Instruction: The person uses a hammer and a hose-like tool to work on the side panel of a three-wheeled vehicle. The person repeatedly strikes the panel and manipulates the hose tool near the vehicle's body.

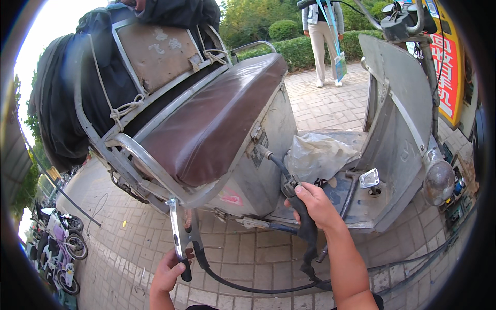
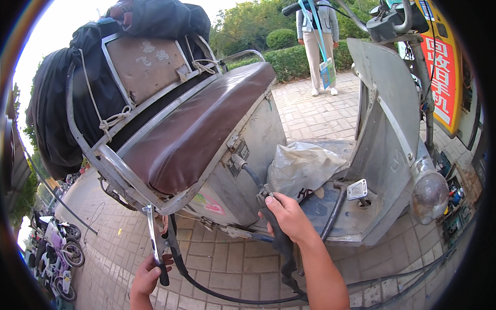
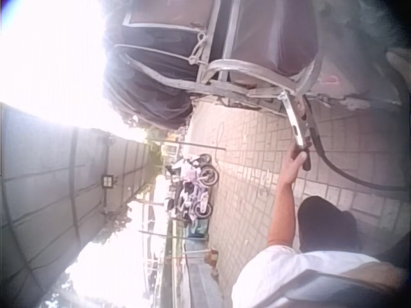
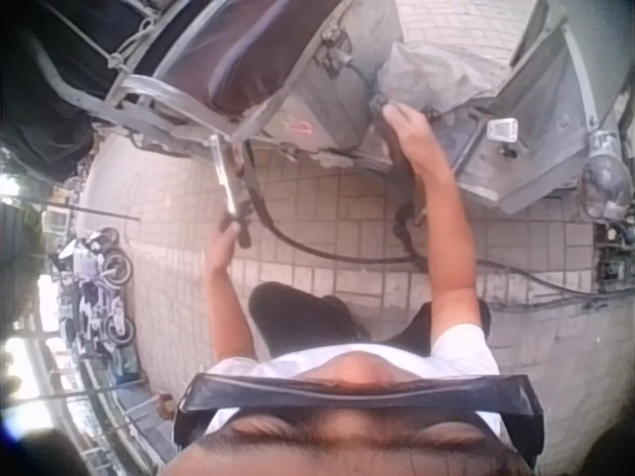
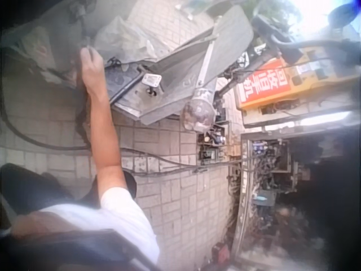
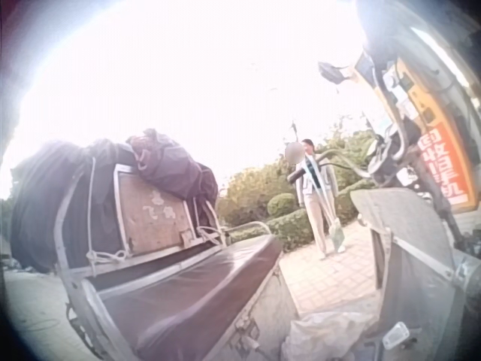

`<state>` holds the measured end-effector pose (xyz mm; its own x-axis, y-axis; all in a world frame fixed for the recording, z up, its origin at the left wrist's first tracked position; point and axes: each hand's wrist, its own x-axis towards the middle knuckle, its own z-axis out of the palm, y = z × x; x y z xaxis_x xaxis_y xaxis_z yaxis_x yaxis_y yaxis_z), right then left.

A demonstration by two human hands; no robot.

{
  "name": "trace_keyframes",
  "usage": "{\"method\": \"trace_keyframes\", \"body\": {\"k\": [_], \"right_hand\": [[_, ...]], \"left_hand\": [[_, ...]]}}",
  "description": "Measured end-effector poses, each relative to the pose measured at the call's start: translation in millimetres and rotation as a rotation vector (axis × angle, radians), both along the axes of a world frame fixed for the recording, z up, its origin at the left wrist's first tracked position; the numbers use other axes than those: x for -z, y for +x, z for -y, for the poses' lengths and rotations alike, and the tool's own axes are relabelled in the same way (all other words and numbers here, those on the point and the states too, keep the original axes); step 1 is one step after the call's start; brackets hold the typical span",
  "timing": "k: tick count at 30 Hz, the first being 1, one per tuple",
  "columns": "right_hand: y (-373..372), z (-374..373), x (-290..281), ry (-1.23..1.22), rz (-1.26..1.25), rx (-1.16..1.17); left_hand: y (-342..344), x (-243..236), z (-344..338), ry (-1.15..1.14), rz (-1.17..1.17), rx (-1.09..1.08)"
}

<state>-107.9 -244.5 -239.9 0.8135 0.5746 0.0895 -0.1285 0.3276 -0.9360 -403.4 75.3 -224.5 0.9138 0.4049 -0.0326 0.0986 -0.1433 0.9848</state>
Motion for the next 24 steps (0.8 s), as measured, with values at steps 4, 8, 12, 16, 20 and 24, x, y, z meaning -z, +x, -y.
{"method": "trace_keyframes", "body": {"k": [4, 8, 12, 16, 20, 24], "right_hand": [[4, -1, 1, 0.005, -0.022, 0.011], [7, 1, 0, 0.023, -0.049, -0.016], [15, 7, -4, 0.073, -0.137, -0.078], [23, 13, -3, 0.102, -0.173, -0.122], [26, 14, -1, 0.100, -0.154, -0.128], [29, 14, 2, 0.101, -0.152, -0.127]], "left_hand": [[-3, 0, 0, 0.019, -0.005, -0.011], [-2, 0, -1, 0.024, -0.014, -0.009], [3, 0, 1, 0.017, -0.029, 0.000], [6, -2, 4, 0.004, -0.041, 0.003], [5, -2, 3, 0.013, -0.043, -0.001], [4, -5, 5, 0.032, -0.036, -0.006]]}}
